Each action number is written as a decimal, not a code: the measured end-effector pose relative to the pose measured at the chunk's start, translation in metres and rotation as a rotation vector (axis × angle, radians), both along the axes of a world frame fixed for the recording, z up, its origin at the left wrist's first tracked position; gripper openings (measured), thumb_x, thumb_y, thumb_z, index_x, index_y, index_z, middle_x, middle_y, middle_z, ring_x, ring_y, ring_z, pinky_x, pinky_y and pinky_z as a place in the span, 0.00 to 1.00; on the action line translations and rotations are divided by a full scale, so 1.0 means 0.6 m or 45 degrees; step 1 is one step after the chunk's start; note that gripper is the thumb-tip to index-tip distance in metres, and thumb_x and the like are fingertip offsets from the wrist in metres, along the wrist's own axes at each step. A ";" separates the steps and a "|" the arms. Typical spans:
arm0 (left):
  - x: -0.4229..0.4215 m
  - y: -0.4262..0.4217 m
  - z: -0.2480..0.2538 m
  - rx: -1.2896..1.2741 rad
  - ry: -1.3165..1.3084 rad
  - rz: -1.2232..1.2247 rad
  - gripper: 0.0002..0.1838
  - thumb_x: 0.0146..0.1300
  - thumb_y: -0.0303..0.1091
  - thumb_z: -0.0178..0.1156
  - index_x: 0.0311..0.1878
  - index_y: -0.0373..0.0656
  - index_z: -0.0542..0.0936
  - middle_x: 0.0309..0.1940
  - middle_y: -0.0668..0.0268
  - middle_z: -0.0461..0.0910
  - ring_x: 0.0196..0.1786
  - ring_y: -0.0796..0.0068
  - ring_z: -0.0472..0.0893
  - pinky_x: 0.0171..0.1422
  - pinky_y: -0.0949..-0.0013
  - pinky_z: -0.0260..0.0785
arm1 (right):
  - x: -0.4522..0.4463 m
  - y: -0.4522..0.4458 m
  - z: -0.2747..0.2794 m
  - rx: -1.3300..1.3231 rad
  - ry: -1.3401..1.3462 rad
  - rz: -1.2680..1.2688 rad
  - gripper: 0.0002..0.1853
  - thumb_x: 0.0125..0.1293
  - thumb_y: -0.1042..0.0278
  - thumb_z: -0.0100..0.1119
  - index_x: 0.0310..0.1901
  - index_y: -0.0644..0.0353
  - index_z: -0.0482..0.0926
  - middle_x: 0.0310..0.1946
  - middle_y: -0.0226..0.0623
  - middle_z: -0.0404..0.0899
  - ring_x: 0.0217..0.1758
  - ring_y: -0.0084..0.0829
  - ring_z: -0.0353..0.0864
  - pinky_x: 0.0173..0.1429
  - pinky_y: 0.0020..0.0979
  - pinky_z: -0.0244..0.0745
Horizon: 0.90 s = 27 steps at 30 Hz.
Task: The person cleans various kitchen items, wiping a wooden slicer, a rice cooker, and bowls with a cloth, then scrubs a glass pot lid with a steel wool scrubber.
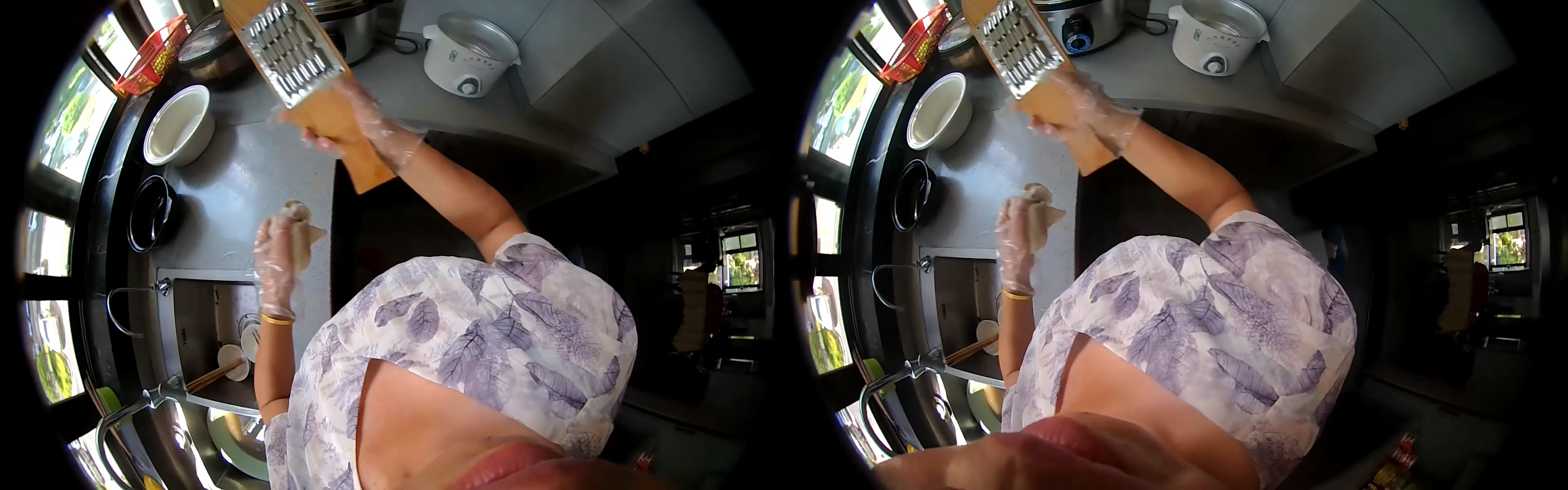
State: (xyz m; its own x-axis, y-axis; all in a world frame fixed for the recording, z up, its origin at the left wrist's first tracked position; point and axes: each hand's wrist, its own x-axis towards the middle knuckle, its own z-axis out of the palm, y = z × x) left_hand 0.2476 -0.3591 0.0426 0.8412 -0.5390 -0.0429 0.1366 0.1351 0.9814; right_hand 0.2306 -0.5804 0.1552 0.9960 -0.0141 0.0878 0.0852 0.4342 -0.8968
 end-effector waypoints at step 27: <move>-0.040 -0.405 0.103 0.010 -1.703 0.218 0.14 0.51 0.31 0.62 0.43 0.45 0.79 0.29 0.53 0.78 0.29 0.53 0.79 0.29 0.57 0.71 | -0.368 -0.265 -0.018 -2.994 -0.390 -0.811 0.27 0.52 0.78 0.54 0.57 0.74 0.68 0.49 0.47 0.74 0.40 0.37 0.75 0.46 0.36 0.76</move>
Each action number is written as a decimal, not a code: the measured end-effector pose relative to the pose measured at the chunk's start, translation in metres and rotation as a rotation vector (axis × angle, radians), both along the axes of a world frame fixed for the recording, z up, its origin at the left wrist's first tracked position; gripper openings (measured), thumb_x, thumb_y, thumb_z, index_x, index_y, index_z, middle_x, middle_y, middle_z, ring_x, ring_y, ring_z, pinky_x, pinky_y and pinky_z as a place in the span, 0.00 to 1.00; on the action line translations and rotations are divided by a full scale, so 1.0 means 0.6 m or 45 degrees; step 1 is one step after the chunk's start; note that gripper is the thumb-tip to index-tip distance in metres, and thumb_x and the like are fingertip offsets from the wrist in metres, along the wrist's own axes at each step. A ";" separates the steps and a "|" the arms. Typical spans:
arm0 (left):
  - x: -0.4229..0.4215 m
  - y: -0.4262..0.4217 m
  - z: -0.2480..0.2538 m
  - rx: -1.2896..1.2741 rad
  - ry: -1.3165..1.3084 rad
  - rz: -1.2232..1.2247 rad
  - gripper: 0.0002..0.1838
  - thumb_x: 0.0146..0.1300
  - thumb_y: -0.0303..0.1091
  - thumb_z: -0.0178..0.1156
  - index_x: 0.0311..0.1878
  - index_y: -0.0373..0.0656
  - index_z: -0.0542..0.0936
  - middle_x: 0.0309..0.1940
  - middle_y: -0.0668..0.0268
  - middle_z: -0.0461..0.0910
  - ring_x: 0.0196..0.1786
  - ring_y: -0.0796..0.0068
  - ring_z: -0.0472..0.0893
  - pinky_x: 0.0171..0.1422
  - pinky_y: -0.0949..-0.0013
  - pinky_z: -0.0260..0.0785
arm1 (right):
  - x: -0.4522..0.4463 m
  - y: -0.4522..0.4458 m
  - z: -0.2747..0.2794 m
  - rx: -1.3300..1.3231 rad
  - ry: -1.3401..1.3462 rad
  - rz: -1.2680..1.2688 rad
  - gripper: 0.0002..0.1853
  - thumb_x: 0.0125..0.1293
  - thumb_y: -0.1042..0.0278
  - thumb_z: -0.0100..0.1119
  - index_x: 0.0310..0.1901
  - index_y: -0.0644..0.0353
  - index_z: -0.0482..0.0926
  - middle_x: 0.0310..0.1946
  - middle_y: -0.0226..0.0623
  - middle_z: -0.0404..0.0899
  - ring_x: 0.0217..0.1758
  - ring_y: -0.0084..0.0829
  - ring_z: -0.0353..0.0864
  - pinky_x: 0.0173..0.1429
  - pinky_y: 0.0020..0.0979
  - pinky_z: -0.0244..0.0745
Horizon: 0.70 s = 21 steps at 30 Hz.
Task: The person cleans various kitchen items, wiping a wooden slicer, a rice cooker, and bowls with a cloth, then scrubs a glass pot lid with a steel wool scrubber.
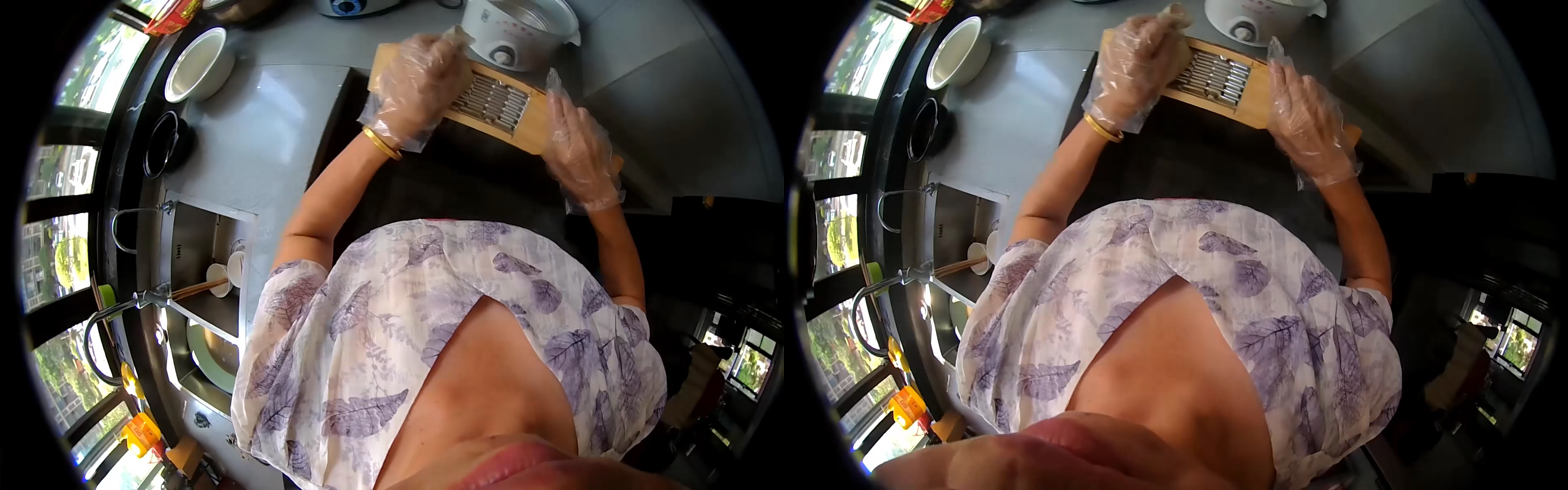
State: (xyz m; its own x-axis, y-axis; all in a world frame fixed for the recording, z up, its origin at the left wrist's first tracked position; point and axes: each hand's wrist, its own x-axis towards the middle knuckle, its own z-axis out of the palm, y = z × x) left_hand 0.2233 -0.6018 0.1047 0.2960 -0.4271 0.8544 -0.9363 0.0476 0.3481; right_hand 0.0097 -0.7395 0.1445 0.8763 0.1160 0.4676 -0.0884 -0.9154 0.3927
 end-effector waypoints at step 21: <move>-0.039 -0.099 -0.138 -0.122 1.731 -0.699 0.10 0.58 0.21 0.55 0.44 0.38 0.72 0.38 0.63 0.76 0.38 0.79 0.76 0.40 0.79 0.72 | -0.110 -0.103 -0.022 -0.108 0.031 -0.129 0.23 0.51 0.78 0.55 0.52 0.71 0.74 0.44 0.41 0.76 0.36 0.30 0.72 0.36 0.29 0.73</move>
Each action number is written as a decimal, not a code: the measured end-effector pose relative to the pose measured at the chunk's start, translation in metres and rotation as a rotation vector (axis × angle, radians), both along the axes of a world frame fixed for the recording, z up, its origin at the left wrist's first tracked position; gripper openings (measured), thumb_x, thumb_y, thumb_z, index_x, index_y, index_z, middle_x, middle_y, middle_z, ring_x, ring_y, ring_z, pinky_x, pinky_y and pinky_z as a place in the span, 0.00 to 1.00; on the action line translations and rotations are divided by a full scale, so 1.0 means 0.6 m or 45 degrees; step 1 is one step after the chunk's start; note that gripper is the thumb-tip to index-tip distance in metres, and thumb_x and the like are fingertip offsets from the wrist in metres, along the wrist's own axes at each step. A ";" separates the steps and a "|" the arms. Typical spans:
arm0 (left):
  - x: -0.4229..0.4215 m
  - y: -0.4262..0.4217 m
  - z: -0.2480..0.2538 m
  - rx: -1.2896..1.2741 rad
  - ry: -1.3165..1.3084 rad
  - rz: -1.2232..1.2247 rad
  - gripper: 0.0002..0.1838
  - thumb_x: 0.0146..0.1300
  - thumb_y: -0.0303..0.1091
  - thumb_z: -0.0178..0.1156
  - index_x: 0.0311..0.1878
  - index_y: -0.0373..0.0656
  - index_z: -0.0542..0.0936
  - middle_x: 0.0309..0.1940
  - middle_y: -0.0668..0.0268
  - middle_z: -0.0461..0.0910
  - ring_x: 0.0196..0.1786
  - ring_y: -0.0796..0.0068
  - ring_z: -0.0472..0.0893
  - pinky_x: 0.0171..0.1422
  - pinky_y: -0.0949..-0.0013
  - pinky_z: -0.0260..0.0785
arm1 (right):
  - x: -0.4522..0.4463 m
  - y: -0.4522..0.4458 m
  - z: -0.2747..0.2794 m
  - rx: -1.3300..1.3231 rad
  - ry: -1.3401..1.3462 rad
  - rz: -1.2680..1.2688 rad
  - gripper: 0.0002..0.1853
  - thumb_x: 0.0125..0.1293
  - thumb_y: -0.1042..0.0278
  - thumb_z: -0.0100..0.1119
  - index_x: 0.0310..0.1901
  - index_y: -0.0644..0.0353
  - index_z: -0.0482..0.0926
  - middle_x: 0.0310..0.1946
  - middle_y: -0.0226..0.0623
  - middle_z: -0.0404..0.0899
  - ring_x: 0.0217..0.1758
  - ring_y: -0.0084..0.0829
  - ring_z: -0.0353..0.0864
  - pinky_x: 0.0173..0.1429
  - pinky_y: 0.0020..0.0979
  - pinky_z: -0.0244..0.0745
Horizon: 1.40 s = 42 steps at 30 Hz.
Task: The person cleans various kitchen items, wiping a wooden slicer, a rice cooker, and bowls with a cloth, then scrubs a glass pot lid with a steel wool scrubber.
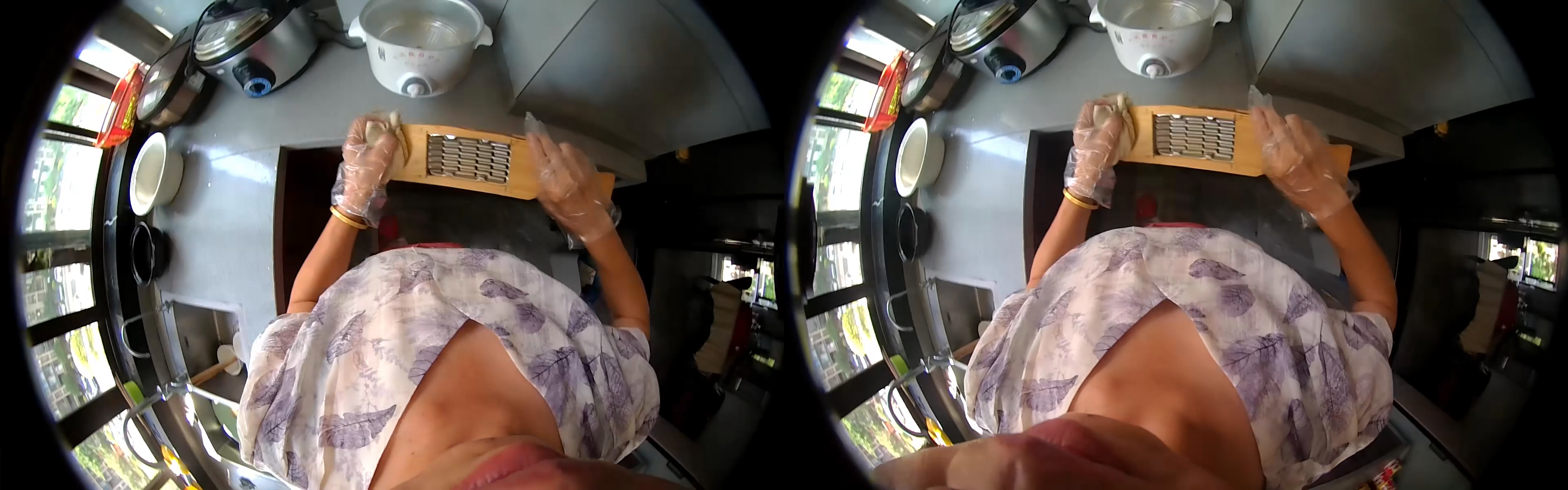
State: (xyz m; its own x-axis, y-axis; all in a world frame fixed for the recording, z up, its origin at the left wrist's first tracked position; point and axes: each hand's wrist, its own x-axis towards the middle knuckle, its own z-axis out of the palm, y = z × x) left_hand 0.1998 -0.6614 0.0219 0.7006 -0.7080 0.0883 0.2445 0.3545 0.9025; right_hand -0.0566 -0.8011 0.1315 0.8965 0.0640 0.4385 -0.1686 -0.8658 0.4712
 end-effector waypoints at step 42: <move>0.306 0.068 -0.002 -0.063 0.657 -0.867 0.40 0.42 0.39 0.63 0.63 0.42 0.62 0.56 0.53 0.67 0.55 0.55 0.73 0.47 0.62 0.76 | 0.373 -0.276 0.176 1.055 -1.244 -0.154 0.09 0.59 0.68 0.62 0.28 0.62 0.73 0.19 0.32 0.76 0.18 0.23 0.73 0.22 0.28 0.69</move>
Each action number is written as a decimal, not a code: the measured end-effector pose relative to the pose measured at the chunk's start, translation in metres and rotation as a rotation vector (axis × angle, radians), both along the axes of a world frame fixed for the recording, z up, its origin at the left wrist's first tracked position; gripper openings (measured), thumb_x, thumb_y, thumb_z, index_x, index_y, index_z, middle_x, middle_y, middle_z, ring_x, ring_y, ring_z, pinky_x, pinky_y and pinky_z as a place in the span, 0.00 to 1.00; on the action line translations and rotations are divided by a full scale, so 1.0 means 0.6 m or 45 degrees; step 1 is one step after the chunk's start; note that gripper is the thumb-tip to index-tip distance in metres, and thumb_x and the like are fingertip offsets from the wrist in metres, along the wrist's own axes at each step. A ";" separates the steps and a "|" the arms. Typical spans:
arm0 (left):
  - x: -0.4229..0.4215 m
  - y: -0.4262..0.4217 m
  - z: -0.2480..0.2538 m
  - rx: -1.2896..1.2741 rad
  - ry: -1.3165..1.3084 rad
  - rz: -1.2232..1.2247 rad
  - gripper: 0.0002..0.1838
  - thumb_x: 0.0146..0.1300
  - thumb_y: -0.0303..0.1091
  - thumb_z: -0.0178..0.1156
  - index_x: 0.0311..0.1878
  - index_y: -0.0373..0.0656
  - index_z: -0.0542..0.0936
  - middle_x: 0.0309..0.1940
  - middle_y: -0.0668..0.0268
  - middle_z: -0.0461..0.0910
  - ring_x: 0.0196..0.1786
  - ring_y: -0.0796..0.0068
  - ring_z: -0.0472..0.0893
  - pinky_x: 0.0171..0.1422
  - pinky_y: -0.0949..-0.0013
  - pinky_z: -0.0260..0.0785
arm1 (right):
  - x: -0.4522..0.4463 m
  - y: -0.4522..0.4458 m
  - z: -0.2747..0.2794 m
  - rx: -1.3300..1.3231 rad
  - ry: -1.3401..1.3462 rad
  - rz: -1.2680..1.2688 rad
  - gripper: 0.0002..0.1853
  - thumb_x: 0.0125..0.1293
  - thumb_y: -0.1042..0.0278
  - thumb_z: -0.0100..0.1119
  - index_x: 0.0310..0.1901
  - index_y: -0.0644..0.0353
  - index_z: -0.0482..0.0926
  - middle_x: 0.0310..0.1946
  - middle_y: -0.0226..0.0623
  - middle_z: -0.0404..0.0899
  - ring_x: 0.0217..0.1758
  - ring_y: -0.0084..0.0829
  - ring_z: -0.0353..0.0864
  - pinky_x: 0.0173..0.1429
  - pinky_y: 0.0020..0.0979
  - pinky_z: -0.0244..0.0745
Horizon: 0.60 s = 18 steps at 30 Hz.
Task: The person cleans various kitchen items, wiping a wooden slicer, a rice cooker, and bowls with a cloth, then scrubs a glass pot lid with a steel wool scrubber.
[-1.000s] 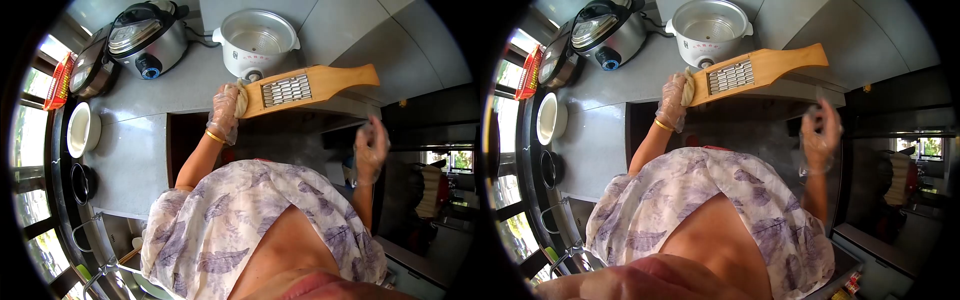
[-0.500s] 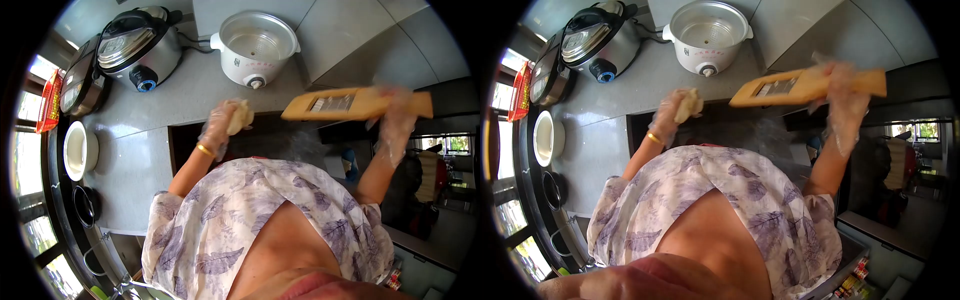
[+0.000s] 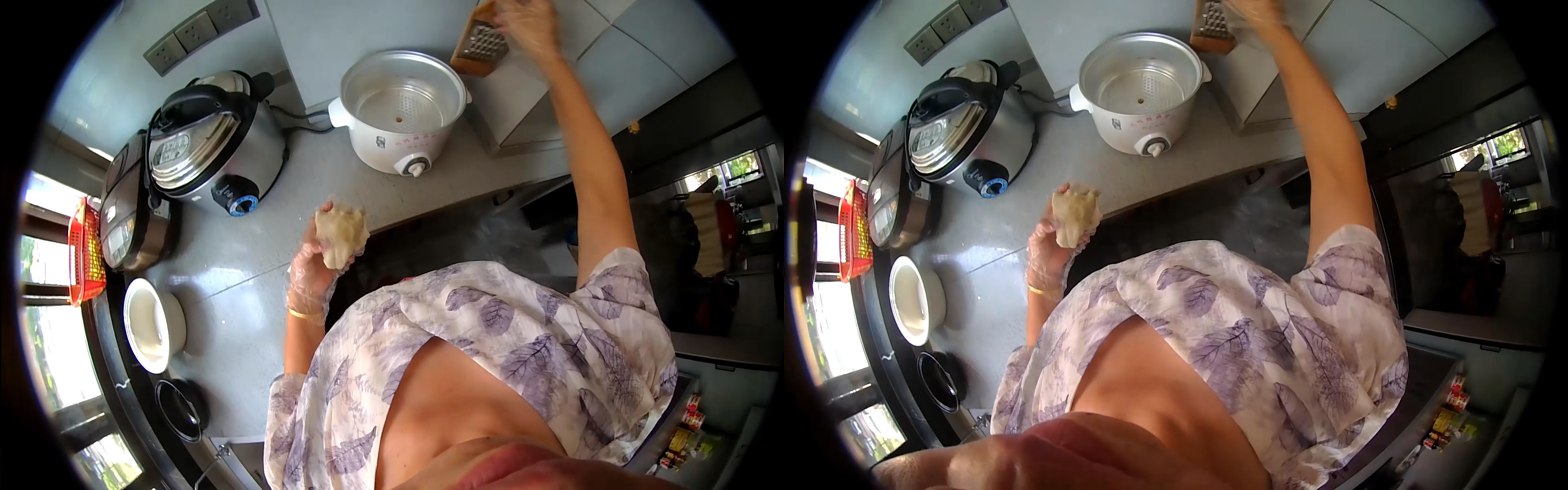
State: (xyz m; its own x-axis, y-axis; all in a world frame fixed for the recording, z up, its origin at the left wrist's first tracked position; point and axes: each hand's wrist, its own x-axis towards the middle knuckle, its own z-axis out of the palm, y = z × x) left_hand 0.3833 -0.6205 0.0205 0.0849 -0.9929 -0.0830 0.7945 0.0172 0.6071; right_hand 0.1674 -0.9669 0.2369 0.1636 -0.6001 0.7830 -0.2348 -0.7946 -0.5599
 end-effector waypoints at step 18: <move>-0.002 -0.005 0.015 0.222 -0.349 0.366 0.35 0.48 0.38 0.62 0.59 0.31 0.65 0.50 0.54 0.74 0.50 0.62 0.77 0.55 0.63 0.72 | 0.116 -0.391 -0.250 0.464 0.136 -0.539 0.12 0.59 0.64 0.52 0.21 0.56 0.75 0.17 0.37 0.76 0.21 0.37 0.77 0.28 0.36 0.73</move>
State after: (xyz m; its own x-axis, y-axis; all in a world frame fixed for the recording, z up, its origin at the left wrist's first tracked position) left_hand 0.3820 -0.6233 0.0295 0.3983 -0.8987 -0.1836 0.5815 0.0926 0.8082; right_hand 0.2370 -1.2013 0.0870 -0.0832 -0.8589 0.5054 -0.5613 -0.3787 -0.7359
